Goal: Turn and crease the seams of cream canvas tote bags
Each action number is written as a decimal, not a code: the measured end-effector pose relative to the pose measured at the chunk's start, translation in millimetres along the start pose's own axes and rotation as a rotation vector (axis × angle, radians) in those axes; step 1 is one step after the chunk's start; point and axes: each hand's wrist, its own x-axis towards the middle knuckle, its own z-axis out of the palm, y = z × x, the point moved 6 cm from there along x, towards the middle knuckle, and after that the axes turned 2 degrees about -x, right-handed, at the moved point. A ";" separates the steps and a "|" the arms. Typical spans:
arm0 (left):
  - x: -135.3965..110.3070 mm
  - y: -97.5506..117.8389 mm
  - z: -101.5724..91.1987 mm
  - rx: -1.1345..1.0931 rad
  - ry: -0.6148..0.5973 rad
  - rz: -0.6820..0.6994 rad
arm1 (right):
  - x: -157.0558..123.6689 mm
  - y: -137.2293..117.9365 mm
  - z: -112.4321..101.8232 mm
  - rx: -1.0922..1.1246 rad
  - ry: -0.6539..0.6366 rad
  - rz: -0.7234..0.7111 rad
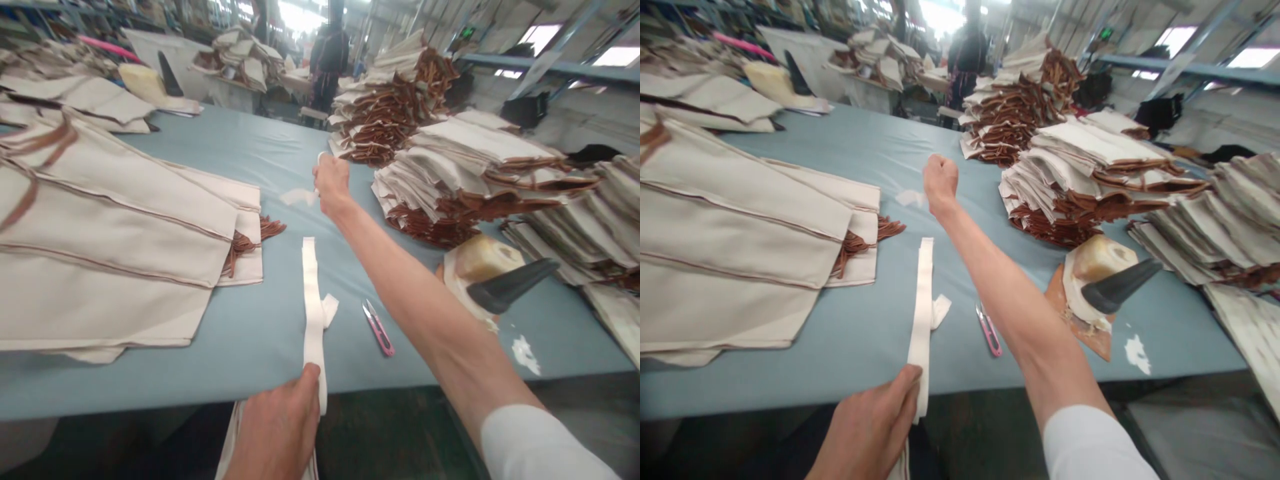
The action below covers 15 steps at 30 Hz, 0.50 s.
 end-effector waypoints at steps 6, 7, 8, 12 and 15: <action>-16.1 -13.4 -16.6 -0.337 0.183 -0.042 | -118.2 -78.1 10.4 0.349 -0.183 0.251; -20.9 -13.9 -20.3 -0.388 0.209 -0.037 | -138.2 -91.3 10.2 0.410 -0.222 0.297; -25.9 -13.1 -23.8 -0.444 0.231 -0.026 | -157.5 -103.5 9.9 0.467 -0.259 0.346; -49.9 -1.3 -35.9 -0.700 0.305 0.032 | -229.9 -144.1 10.9 0.586 -0.396 0.438; -76.3 3.7 -45.0 -0.870 0.407 0.035 | -281.5 -160.2 12.9 0.616 -0.440 0.446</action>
